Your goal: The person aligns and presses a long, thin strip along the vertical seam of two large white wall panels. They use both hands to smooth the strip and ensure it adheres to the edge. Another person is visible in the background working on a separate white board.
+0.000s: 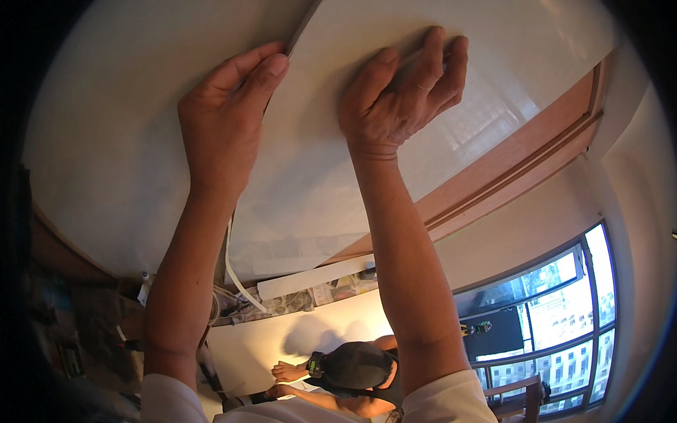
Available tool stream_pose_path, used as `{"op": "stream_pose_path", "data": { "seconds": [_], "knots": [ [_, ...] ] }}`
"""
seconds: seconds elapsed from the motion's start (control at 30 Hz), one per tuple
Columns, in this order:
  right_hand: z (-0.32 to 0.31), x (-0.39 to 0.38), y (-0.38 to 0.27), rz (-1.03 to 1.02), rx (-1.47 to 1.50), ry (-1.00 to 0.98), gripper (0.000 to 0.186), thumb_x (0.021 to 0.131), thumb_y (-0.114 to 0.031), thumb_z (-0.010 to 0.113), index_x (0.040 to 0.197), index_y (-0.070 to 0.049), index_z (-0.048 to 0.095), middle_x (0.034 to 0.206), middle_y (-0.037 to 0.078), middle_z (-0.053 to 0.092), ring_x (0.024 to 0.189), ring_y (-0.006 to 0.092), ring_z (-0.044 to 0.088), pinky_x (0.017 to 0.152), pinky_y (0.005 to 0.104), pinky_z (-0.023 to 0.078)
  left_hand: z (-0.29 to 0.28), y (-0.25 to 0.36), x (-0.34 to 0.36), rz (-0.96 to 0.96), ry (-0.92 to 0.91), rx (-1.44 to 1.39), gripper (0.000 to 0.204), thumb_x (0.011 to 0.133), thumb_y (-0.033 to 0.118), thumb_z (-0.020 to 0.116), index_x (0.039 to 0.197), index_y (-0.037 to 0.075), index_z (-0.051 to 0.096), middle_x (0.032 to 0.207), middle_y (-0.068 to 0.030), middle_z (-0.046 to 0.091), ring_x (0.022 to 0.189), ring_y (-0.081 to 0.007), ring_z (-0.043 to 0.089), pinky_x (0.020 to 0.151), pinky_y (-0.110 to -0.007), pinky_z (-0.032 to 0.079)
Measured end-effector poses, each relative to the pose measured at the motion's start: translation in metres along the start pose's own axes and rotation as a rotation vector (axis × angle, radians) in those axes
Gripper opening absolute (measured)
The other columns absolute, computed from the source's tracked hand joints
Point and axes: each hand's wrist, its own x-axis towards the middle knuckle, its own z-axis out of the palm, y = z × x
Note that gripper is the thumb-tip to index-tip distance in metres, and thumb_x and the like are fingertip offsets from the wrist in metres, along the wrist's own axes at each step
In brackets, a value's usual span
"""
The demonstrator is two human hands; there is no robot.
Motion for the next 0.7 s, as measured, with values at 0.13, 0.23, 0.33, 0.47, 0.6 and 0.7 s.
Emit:
{"op": "stream_pose_path", "data": {
  "seconds": [0.13, 0.23, 0.33, 0.47, 0.6, 0.7],
  "knots": [
    [0.001, 0.001, 0.001, -0.008, -0.004, 0.011, 0.057, 0.096, -0.028, 0.055, 0.144, 0.004, 0.05, 0.149, 0.033, 0.037, 0.131, 0.0447, 0.039, 0.109, 0.0524, 0.033, 0.0, -0.002, 0.0, 0.005, -0.024, 0.056, 0.028, 0.096, 0.02, 0.076, 0.114, -0.001, 0.076, 0.097, -0.0041, 0.077, 0.091, -0.007, 0.067, 0.085, -0.022, 0.052],
    [0.0, 0.001, 0.002, -0.02, -0.01, 0.008, 0.057, 0.096, -0.028, 0.057, 0.143, 0.004, 0.051, 0.148, 0.033, 0.037, 0.132, 0.0444, 0.039, 0.109, 0.052, 0.033, -0.001, -0.001, 0.002, 0.03, -0.05, 0.081, 0.029, 0.096, 0.02, 0.075, 0.116, -0.002, 0.075, 0.097, -0.0046, 0.077, 0.091, -0.007, 0.067, 0.085, -0.023, 0.052],
    [-0.001, 0.0, 0.001, -0.028, 0.002, -0.015, 0.059, 0.095, -0.027, 0.057, 0.144, 0.005, 0.049, 0.15, 0.033, 0.034, 0.135, 0.0444, 0.036, 0.11, 0.0518, 0.03, -0.004, 0.005, 0.004, 0.017, -0.074, 0.126, 0.03, 0.097, 0.02, 0.075, 0.116, -0.003, 0.074, 0.097, -0.005, 0.077, 0.09, -0.0071, 0.067, 0.084, -0.023, 0.052],
    [-0.004, 0.002, 0.001, -0.035, -0.008, 0.001, 0.054, 0.098, -0.027, 0.054, 0.143, 0.002, 0.05, 0.15, 0.029, 0.037, 0.136, 0.0424, 0.036, 0.111, 0.0516, 0.033, -0.003, 0.012, 0.005, 0.001, -0.097, 0.134, 0.028, 0.096, 0.019, 0.074, 0.113, -0.004, 0.075, 0.089, -0.0047, 0.075, 0.082, -0.0071, 0.064, 0.076, -0.024, 0.051],
    [0.004, 0.006, -0.006, -0.076, -0.051, 0.152, 0.041, 0.097, -0.019, 0.052, 0.132, 0.0, 0.06, 0.136, 0.027, 0.054, 0.127, 0.0369, 0.05, 0.108, 0.0485, 0.038, -0.008, 0.015, 0.014, -0.036, -0.141, 0.097, 0.026, 0.094, 0.018, 0.074, 0.107, -0.005, 0.075, 0.076, -0.0044, 0.071, 0.068, -0.0057, 0.059, 0.064, -0.023, 0.049],
    [0.001, 0.005, 0.0, -0.041, -0.057, 0.102, 0.047, 0.094, -0.017, 0.052, 0.136, 0.004, 0.056, 0.141, 0.031, 0.048, 0.135, 0.0414, 0.043, 0.114, 0.0539, 0.031, -0.006, 0.015, 0.015, -0.09, -0.155, 0.085, 0.026, 0.093, 0.017, 0.076, 0.108, -0.004, 0.076, 0.079, -0.0051, 0.073, 0.073, -0.0055, 0.061, 0.067, -0.022, 0.049]
  ]
}}
